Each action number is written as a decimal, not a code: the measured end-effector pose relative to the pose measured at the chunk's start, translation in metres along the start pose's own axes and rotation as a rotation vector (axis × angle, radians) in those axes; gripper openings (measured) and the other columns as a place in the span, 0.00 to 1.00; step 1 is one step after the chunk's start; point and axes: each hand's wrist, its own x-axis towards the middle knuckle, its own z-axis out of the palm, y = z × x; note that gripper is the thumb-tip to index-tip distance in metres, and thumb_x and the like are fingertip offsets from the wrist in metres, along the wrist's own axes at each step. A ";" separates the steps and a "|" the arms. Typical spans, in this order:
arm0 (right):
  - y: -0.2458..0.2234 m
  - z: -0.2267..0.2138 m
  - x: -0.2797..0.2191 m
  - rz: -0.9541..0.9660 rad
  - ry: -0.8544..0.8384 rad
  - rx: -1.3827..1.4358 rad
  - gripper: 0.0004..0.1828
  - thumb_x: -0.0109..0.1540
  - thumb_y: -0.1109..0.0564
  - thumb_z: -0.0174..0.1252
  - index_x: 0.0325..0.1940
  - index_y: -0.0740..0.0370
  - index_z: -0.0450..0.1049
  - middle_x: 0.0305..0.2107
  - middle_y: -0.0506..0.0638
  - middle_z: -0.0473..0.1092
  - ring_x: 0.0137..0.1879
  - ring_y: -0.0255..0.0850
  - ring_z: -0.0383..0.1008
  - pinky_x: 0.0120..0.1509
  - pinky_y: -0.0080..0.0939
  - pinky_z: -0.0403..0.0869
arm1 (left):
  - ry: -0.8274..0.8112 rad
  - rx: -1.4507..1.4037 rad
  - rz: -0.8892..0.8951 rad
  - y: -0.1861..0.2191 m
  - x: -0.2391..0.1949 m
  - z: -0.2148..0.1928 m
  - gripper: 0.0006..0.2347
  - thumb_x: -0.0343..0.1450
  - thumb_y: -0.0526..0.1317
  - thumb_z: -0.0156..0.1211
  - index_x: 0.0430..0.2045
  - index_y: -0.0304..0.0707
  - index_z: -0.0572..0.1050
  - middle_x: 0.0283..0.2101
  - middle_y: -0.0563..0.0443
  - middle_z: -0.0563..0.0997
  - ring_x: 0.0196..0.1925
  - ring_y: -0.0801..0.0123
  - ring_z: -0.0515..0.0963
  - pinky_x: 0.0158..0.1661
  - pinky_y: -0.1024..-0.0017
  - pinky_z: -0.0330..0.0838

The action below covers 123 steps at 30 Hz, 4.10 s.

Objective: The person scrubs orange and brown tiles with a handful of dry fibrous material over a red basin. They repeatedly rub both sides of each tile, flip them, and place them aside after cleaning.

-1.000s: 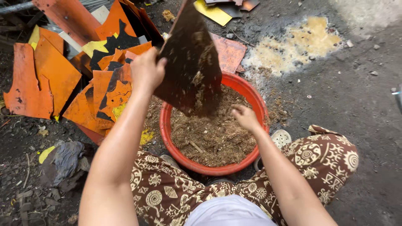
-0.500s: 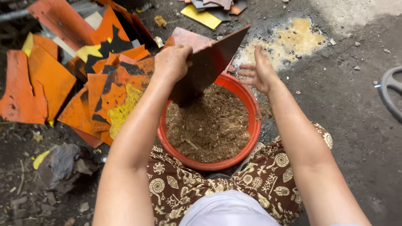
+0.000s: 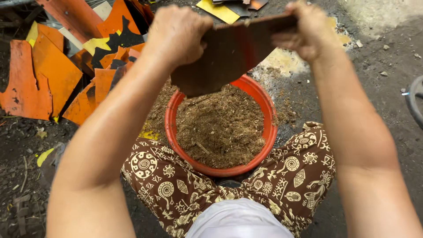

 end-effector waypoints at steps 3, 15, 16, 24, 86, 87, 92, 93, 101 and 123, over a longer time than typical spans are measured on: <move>-0.026 -0.010 -0.012 -0.207 -0.033 0.044 0.23 0.70 0.44 0.51 0.55 0.68 0.69 0.45 0.62 0.76 0.48 0.46 0.86 0.57 0.49 0.82 | 0.271 -0.117 0.068 -0.009 0.001 -0.023 0.11 0.65 0.41 0.69 0.39 0.43 0.82 0.31 0.44 0.84 0.30 0.51 0.83 0.28 0.55 0.76; 0.314 0.007 -0.052 0.363 0.254 0.666 0.27 0.61 0.72 0.50 0.66 0.72 0.64 0.57 0.65 0.69 0.60 0.51 0.77 0.58 0.44 0.80 | -0.153 0.016 0.079 0.152 -0.171 0.281 0.26 0.58 0.35 0.66 0.53 0.43 0.73 0.44 0.48 0.78 0.43 0.61 0.81 0.31 0.70 0.80; 0.356 0.007 -0.063 0.581 0.410 0.594 0.24 0.63 0.70 0.48 0.64 0.67 0.63 0.55 0.64 0.69 0.59 0.51 0.77 0.58 0.45 0.79 | -0.185 -0.114 0.016 0.168 -0.199 0.302 0.18 0.64 0.37 0.62 0.49 0.48 0.73 0.49 0.50 0.77 0.49 0.57 0.79 0.40 0.59 0.79; 0.459 -0.009 -0.071 0.462 0.201 0.538 0.18 0.64 0.68 0.49 0.59 0.72 0.62 0.46 0.59 0.69 0.47 0.50 0.79 0.59 0.59 0.79 | -0.284 -0.159 -0.129 0.192 -0.254 0.358 0.19 0.67 0.39 0.59 0.53 0.41 0.72 0.49 0.45 0.75 0.51 0.54 0.76 0.43 0.57 0.77; 0.493 0.193 0.056 -0.242 -0.291 -1.154 0.45 0.67 0.42 0.49 0.80 0.49 0.33 0.76 0.54 0.28 0.80 0.59 0.29 0.78 0.71 0.36 | -1.218 -0.256 -0.852 0.042 -0.198 0.399 0.70 0.47 0.67 0.77 0.75 0.41 0.28 0.75 0.23 0.19 0.71 0.17 0.16 0.52 0.10 0.28; 0.492 0.195 0.061 -0.121 -0.386 -1.226 0.46 0.65 0.46 0.50 0.81 0.53 0.34 0.78 0.56 0.30 0.80 0.58 0.29 0.78 0.69 0.36 | -1.232 -0.237 -0.804 0.043 -0.202 0.397 0.69 0.47 0.68 0.76 0.75 0.41 0.29 0.75 0.24 0.20 0.72 0.19 0.16 0.52 0.10 0.27; 0.520 0.167 0.130 0.179 -0.256 -1.124 0.34 0.73 0.38 0.39 0.79 0.57 0.52 0.74 0.59 0.55 0.81 0.57 0.41 0.85 0.66 0.41 | -1.253 -0.263 -0.853 0.045 -0.213 0.394 0.68 0.47 0.68 0.77 0.75 0.43 0.30 0.76 0.27 0.20 0.72 0.23 0.15 0.53 0.10 0.25; 0.525 0.158 0.134 0.092 -0.170 -1.107 0.37 0.72 0.36 0.39 0.79 0.58 0.50 0.72 0.61 0.54 0.79 0.60 0.39 0.82 0.67 0.39 | -1.215 -0.280 -0.873 0.046 -0.208 0.397 0.68 0.47 0.67 0.77 0.75 0.44 0.30 0.76 0.28 0.20 0.73 0.24 0.15 0.53 0.10 0.25; 0.542 0.204 -0.011 0.145 -0.371 -1.168 0.46 0.67 0.32 0.33 0.81 0.60 0.35 0.78 0.59 0.31 0.80 0.58 0.27 0.79 0.65 0.32 | -1.316 -0.265 -0.849 0.043 -0.205 0.401 0.70 0.48 0.68 0.77 0.75 0.41 0.28 0.75 0.25 0.19 0.72 0.23 0.14 0.52 0.11 0.24; 0.464 0.088 -0.013 0.494 -0.841 -1.473 0.43 0.70 0.26 0.31 0.81 0.53 0.41 0.78 0.53 0.35 0.83 0.56 0.26 0.84 0.64 0.32 | -0.773 -0.320 -0.945 0.010 -0.257 0.390 0.54 0.58 0.59 0.73 0.77 0.58 0.42 0.80 0.47 0.42 0.81 0.51 0.40 0.67 0.27 0.46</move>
